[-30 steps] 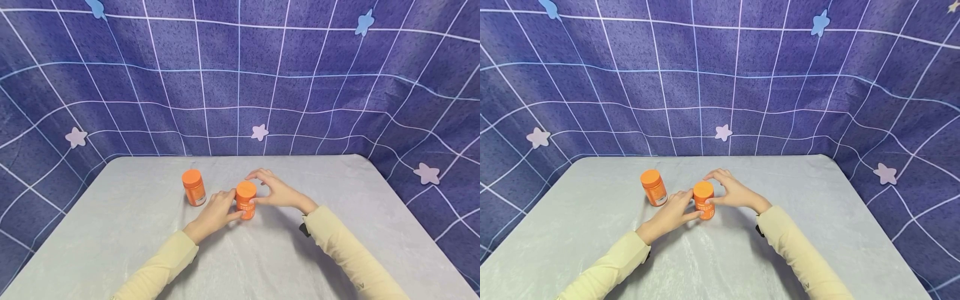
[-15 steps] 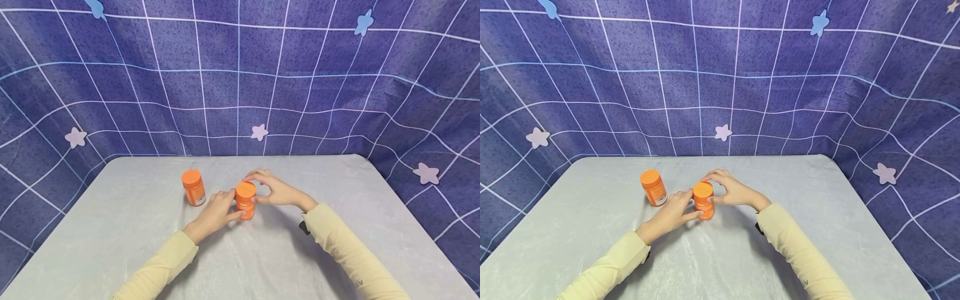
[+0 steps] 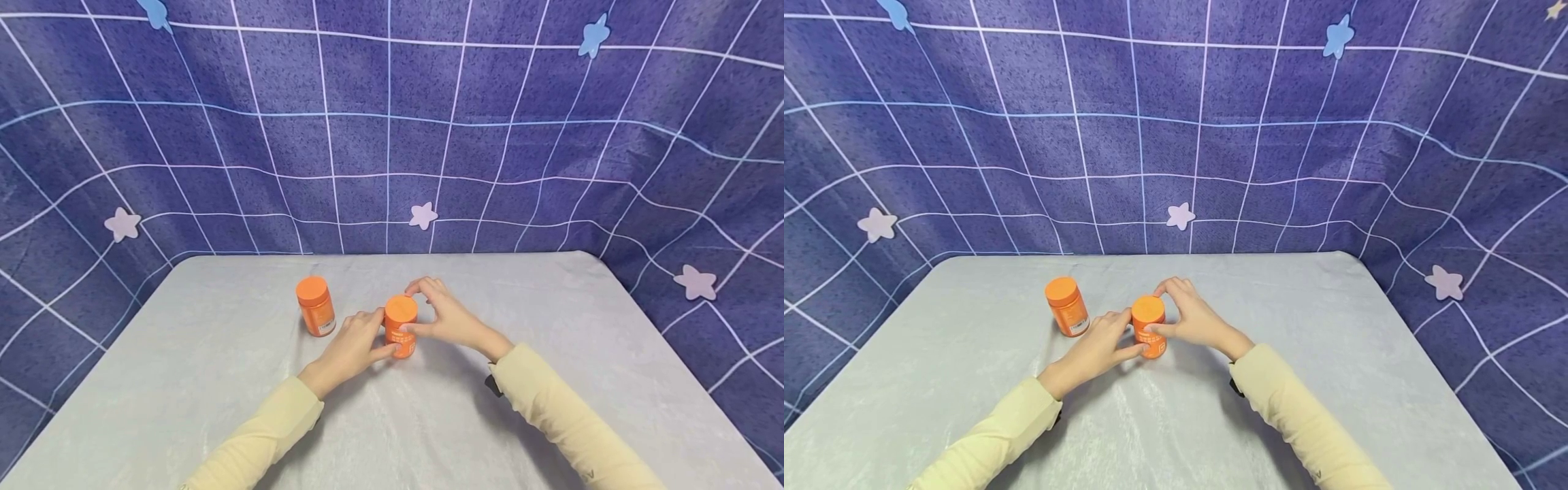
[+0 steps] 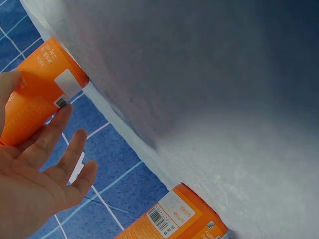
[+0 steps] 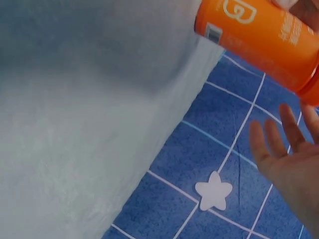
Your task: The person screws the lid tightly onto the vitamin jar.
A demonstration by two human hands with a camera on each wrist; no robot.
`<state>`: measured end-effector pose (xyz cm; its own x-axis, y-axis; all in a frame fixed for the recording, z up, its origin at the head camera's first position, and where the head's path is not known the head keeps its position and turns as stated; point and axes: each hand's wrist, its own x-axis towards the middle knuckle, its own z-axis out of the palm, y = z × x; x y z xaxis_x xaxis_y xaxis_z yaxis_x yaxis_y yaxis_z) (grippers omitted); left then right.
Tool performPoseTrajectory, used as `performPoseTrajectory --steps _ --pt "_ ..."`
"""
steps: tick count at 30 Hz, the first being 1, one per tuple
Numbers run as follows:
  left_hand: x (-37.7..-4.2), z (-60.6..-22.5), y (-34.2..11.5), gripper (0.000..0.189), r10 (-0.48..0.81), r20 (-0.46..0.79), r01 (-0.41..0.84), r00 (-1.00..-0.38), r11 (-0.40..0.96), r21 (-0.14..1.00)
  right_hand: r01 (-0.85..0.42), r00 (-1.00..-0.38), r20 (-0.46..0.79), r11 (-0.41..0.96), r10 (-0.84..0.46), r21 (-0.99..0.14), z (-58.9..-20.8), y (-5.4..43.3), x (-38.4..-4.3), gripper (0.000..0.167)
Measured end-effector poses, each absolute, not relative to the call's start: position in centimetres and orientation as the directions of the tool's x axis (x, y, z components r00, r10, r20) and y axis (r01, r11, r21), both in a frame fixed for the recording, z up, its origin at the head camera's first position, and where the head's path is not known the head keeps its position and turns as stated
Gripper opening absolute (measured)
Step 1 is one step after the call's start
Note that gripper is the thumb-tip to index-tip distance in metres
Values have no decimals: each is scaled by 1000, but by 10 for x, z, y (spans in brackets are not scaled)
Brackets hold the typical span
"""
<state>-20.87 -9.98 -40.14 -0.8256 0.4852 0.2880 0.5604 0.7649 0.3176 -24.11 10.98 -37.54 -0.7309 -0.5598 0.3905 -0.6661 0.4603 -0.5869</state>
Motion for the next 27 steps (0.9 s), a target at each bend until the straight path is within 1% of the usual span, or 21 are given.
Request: performPoseTrajectory --steps 3,6,11,14,19,27 --pt "-209 -401 -100 53 486 290 562 -824 763 319 -650 -751 398 481 -528 -588 -377 108 -238 50" --pt "-208 -401 -100 52 487 292 564 -823 760 323 -646 -757 405 492 -513 -584 -378 107 -237 50" --pt "-208 -401 -100 52 488 292 565 -822 760 321 -656 -748 412 484 -520 -579 -378 108 -237 51" --pt "-209 -401 -100 53 488 293 565 -822 762 316 -657 -742 396 469 -541 -590 -378 110 -239 53" --pt "-209 -402 -100 53 485 289 560 -826 766 316 -667 -714 356 429 -604 -610 -376 116 -244 57" --pt "-209 -402 -101 54 488 283 561 -826 761 325 -691 -640 301 360 -707 -627 -370 122 -251 55"
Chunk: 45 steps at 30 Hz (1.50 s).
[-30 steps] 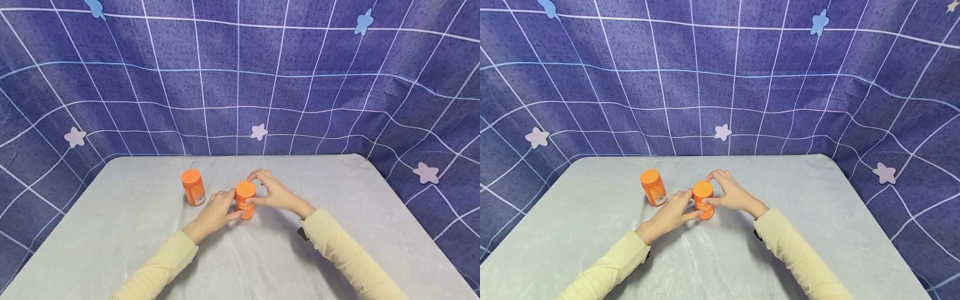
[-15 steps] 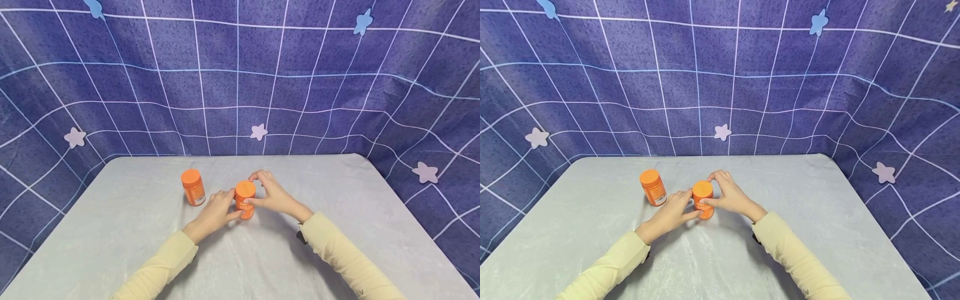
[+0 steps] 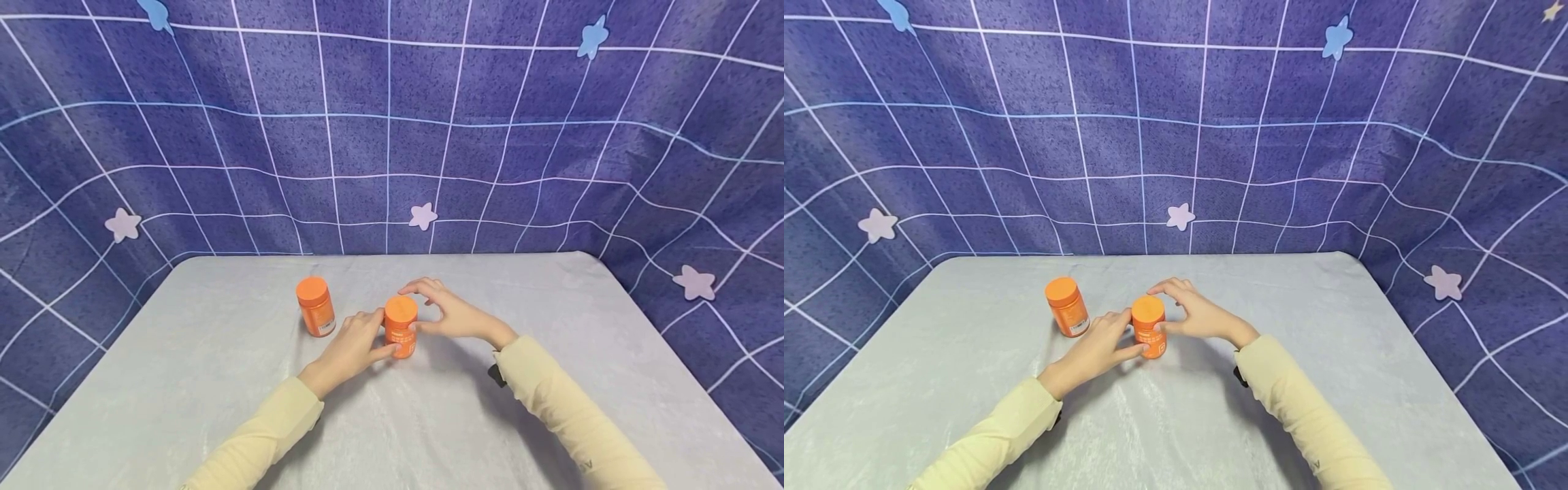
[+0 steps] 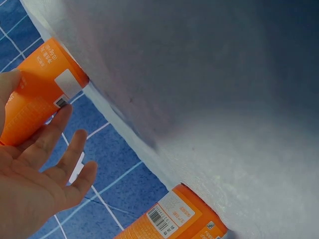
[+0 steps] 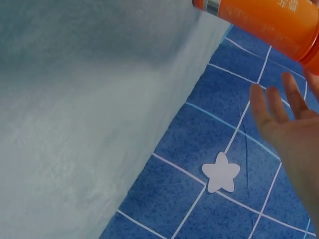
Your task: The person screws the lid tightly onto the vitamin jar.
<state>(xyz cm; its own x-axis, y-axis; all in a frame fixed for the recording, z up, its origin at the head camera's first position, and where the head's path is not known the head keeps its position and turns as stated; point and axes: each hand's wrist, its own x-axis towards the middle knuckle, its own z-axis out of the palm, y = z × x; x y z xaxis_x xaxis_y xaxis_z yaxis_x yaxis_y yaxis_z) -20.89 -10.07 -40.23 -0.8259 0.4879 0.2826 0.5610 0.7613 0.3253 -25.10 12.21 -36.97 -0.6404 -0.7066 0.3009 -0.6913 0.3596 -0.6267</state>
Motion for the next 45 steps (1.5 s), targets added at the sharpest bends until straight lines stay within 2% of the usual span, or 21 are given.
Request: performPoseTrajectory --steps 5,12,22,27,36,45 --pt "-209 -403 -100 52 486 290 563 -824 756 334 -702 -616 282 349 -735 -621 -366 122 -253 54" --pt "-208 -402 -100 52 482 292 560 -826 755 340 -700 -613 279 344 -739 -626 -365 123 -253 49" --pt "-208 -401 -100 54 482 291 559 -826 763 324 -651 -698 316 385 -643 -654 -369 118 -249 46" --pt "-208 -402 -100 54 485 288 560 -826 768 312 -650 -726 354 423 -589 -631 -373 113 -246 46" --pt "-208 -402 -100 52 485 288 560 -825 768 310 -650 -747 389 469 -540 -597 -377 110 -241 48" --pt "-208 -401 -99 53 481 287 556 -828 769 316 -655 -733 367 450 -573 -606 -377 115 -245 56"
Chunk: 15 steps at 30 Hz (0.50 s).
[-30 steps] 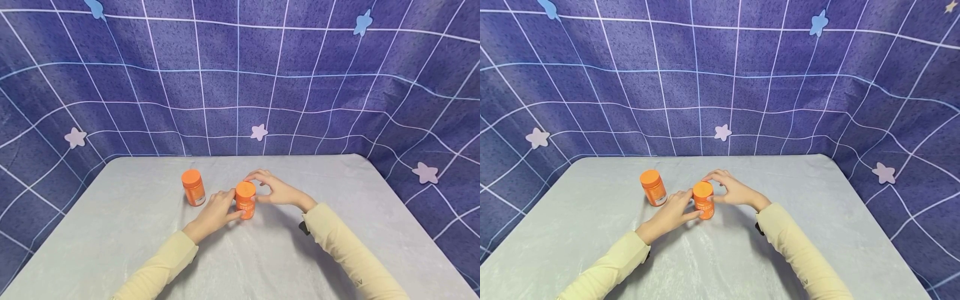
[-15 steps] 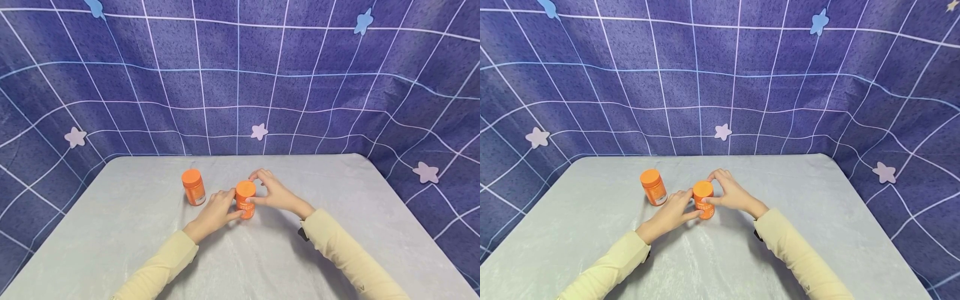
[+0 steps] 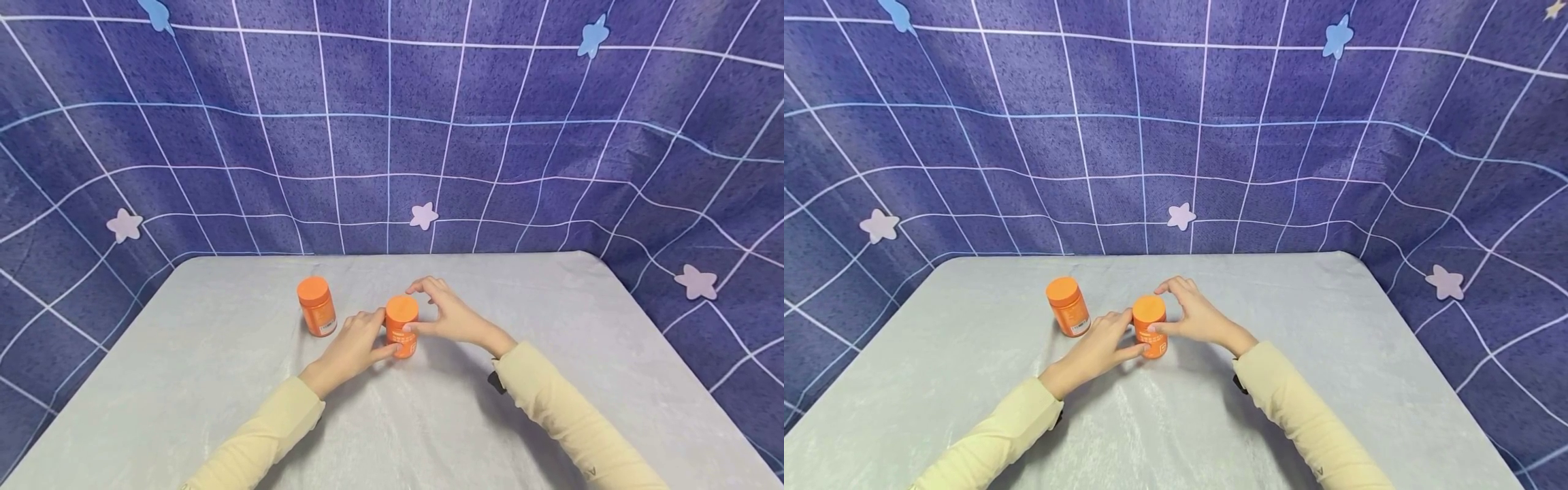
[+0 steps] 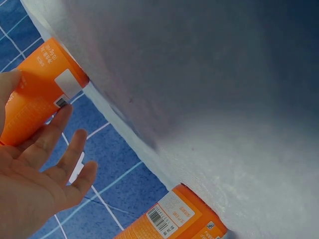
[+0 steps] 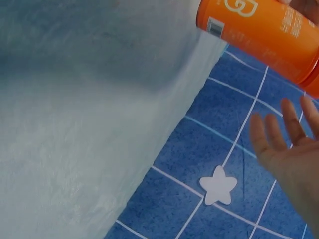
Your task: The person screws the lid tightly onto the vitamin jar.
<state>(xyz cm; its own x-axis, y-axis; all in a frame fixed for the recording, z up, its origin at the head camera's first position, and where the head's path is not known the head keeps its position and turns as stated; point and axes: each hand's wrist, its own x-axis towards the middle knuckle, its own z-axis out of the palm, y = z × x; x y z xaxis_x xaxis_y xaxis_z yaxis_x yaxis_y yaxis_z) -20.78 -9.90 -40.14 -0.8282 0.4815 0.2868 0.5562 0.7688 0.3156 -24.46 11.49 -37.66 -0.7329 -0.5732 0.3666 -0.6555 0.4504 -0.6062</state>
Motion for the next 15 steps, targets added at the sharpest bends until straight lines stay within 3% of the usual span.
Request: performPoseTrajectory --steps 15 --pt "-207 -401 -99 54 478 286 553 -831 769 321 -736 -592 323 332 -739 -590 -367 124 -254 53"
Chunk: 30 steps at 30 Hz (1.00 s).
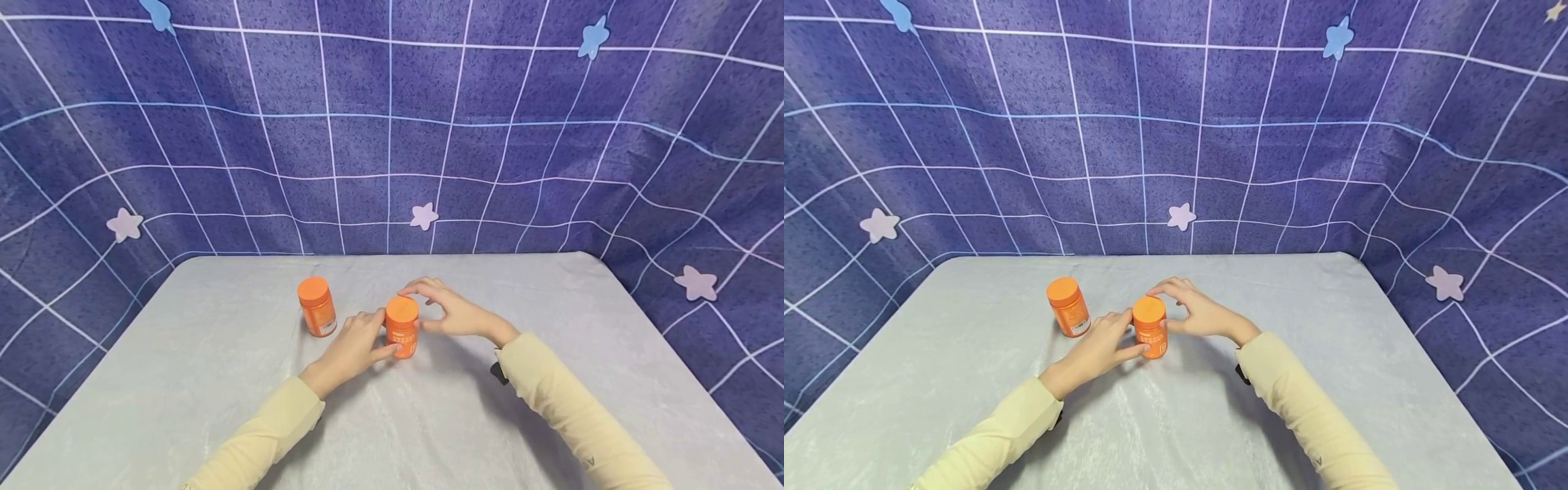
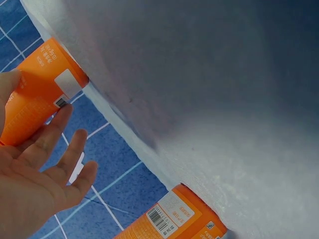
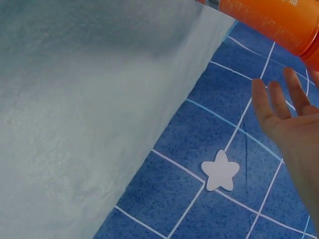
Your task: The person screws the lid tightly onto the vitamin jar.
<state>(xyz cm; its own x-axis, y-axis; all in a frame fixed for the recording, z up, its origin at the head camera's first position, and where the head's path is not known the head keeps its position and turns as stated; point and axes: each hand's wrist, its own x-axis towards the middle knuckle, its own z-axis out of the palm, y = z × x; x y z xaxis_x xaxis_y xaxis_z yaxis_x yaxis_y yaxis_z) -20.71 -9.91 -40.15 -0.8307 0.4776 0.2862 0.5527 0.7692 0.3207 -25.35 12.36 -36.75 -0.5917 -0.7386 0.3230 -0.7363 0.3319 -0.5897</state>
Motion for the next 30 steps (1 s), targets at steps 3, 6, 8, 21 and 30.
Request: performPoseTrajectory --steps 3,6,8,21,30 --pt "-207 -402 -99 54 479 284 553 -831 770 318 -730 -594 304 341 -745 -592 -366 124 -254 53" --pt "-207 -402 -99 54 479 282 552 -831 769 321 -718 -604 289 350 -743 -601 -366 124 -254 52" --pt "-207 -402 -99 55 479 283 553 -831 768 323 -711 -611 286 351 -738 -610 -366 125 -254 52" --pt "-209 -405 -100 53 481 299 561 -824 765 316 -675 -686 340 388 -643 -628 -374 119 -245 45" --pt "-210 -406 -100 53 479 294 557 -827 771 308 -657 -723 367 416 -586 -629 -378 115 -240 44"
